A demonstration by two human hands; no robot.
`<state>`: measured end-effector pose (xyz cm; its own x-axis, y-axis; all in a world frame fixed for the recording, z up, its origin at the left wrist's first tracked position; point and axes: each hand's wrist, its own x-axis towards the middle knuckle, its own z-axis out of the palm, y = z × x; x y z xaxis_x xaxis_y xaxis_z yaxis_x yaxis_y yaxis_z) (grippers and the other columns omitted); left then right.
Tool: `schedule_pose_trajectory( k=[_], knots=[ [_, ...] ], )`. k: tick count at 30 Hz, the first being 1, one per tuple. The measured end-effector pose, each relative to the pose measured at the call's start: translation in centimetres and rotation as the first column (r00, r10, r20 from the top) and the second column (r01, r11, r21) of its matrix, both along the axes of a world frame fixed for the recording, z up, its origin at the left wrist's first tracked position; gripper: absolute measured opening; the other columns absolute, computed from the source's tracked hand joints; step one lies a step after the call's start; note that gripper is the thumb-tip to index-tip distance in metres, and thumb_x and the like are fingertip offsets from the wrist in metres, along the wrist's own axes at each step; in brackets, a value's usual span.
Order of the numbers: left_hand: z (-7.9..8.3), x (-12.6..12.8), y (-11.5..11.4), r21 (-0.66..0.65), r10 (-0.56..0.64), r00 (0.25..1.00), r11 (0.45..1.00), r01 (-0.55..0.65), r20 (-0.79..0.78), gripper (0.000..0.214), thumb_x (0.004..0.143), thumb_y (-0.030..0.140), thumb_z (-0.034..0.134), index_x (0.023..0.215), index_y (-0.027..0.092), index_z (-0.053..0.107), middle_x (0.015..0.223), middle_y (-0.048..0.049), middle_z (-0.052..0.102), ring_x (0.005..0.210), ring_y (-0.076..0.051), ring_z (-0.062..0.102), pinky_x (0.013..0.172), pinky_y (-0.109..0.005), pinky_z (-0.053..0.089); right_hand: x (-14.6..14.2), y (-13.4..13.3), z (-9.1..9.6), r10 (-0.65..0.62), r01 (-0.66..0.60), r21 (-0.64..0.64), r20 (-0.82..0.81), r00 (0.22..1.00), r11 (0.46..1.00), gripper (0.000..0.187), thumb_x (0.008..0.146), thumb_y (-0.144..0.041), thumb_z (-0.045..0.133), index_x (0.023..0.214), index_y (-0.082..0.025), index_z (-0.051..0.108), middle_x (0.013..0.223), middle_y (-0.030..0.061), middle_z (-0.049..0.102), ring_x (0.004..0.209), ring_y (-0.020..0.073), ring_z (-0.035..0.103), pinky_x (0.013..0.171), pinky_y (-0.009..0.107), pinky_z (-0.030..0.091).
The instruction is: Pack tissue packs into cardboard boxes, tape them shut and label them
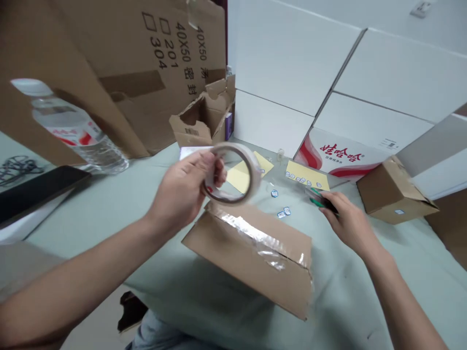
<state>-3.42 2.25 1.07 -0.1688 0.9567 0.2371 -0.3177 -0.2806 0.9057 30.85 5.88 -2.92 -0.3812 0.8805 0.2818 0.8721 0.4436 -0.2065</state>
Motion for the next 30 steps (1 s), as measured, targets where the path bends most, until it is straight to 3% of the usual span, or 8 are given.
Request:
schedule_pose_trajectory(
  k=[7, 11, 14, 17, 21, 25, 27, 30],
  knots=[
    [-0.3, -0.1, 4.5, -0.297, -0.106, 0.993, 0.948, 0.115, 0.045, 0.018, 0.089, 0.009, 0.055, 0.072, 0.013, 0.053, 0.061, 0.0015, 0.050, 0.054, -0.008, 0.051, 0.057, -0.019, 0.045, 0.5, 2.6, -7.2, -0.180, 0.157, -0.202, -0.102, 0.978, 0.967, 0.015, 0.075, -0.022, 0.060, 0.085, -0.019, 0.070, 0.085, 0.0101, 0.071, 0.079, 0.0260, 0.067, 0.073, 0.036, 0.052],
    [-0.1, 1.7, 5.3, -0.273, -0.228, 0.974, 0.937, 0.217, -0.007, 0.011, 0.089, 0.011, 0.054, 0.079, 0.012, 0.058, 0.064, 0.0015, 0.052, 0.056, -0.008, 0.052, 0.064, -0.021, 0.048, -2.6, 2.5, -3.9, -0.152, 0.101, -0.183, -0.291, 0.944, 0.978, 0.039, 0.087, -0.039, 0.056, 0.120, -0.019, 0.064, 0.108, 0.0126, 0.069, 0.095, 0.0263, 0.066, 0.082, 0.041, 0.054],
    [0.6, 3.0, 5.1, -0.257, -0.355, 0.932, 0.910, 0.326, -0.074, 0.014, 0.090, 0.015, 0.054, 0.098, 0.011, 0.066, 0.069, 0.0006, 0.056, 0.063, -0.010, 0.057, 0.073, -0.026, 0.051, -6.8, 2.0, 0.0, -0.012, -0.095, -0.192, -0.492, 0.870, 0.977, 0.063, 0.096, -0.049, 0.046, 0.152, -0.024, 0.031, 0.129, 0.0112, 0.062, 0.084, 0.0171, 0.068, 0.070, 0.034, 0.058],
    [1.5, 3.2, 3.7, -0.242, -0.417, 0.857, 0.904, 0.354, -0.303, 0.041, 0.089, 0.027, 0.061, 0.128, 0.015, 0.058, 0.104, -0.0105, 0.066, 0.104, -0.023, 0.065, 0.098, -0.042, 0.049, -9.8, 2.4, 2.0, -0.013, -0.179, -0.214, -0.674, 0.738, 0.960, 0.053, 0.094, -0.043, 0.053, 0.141, -0.022, 0.045, 0.102, 0.0049, 0.068, 0.069, 0.0130, 0.064, 0.058, 0.026, 0.055],
    [2.3, 2.6, -0.4, -0.130, -0.288, 0.379, 0.912, 0.390, -0.880, 0.109, 0.070, 0.063, 0.077, 0.155, 0.025, 0.021, 0.164, -0.0180, 0.018, 0.153, -0.039, 0.010, 0.121, -0.063, 0.016, -8.0, 5.9, -0.2, -0.278, 0.089, -0.317, -0.621, 0.733, 0.944, 0.027, 0.099, -0.033, 0.051, 0.118, -0.016, 0.060, 0.083, 0.0004, 0.064, 0.064, 0.0118, 0.061, 0.058, 0.026, 0.054],
    [1.2, 3.9, -3.5, -0.309, -0.233, -0.204, 0.754, 0.579, -0.951, 0.127, 0.060, 0.062, 0.083, 0.157, 0.019, 0.014, 0.164, -0.0252, 0.006, 0.152, -0.046, 0.003, 0.117, -0.071, 0.014, -4.2, 9.4, -4.9, -0.481, 0.303, -0.404, -0.472, 0.739, 0.863, 0.032, 0.096, -0.036, 0.061, 0.122, -0.016, 0.060, 0.116, 0.0078, 0.065, 0.094, 0.0187, 0.067, 0.079, 0.038, 0.058],
    [0.5, 5.0, -3.7, -0.315, -0.161, -0.300, 0.746, 0.587, -0.940, 0.118, 0.062, 0.048, 0.084, 0.154, 0.015, 0.019, 0.161, -0.0281, 0.018, 0.150, -0.047, 0.015, 0.116, -0.069, 0.018, -3.4, 10.2, -6.7, -0.525, 0.381, -0.390, -0.394, 0.754, 0.839, 0.035, 0.096, -0.035, 0.061, 0.125, -0.017, 0.059, 0.123, 0.0089, 0.063, 0.102, 0.0213, 0.066, 0.085, 0.042, 0.057],
    [0.4, 5.1, -2.9, -0.265, -0.127, -0.259, 0.745, 0.613, -0.958, 0.106, 0.056, 0.032, 0.083, 0.148, 0.015, 0.033, 0.146, -0.0233, 0.045, 0.137, -0.043, 0.041, 0.115, -0.062, 0.030, -3.3, 10.3, -8.1, -0.554, 0.471, -0.309, -0.288, 0.782, 0.826, 0.035, 0.096, -0.036, 0.061, 0.126, -0.017, 0.059, 0.125, 0.0093, 0.063, 0.105, 0.0223, 0.065, 0.088, 0.044, 0.056]
  ],
)
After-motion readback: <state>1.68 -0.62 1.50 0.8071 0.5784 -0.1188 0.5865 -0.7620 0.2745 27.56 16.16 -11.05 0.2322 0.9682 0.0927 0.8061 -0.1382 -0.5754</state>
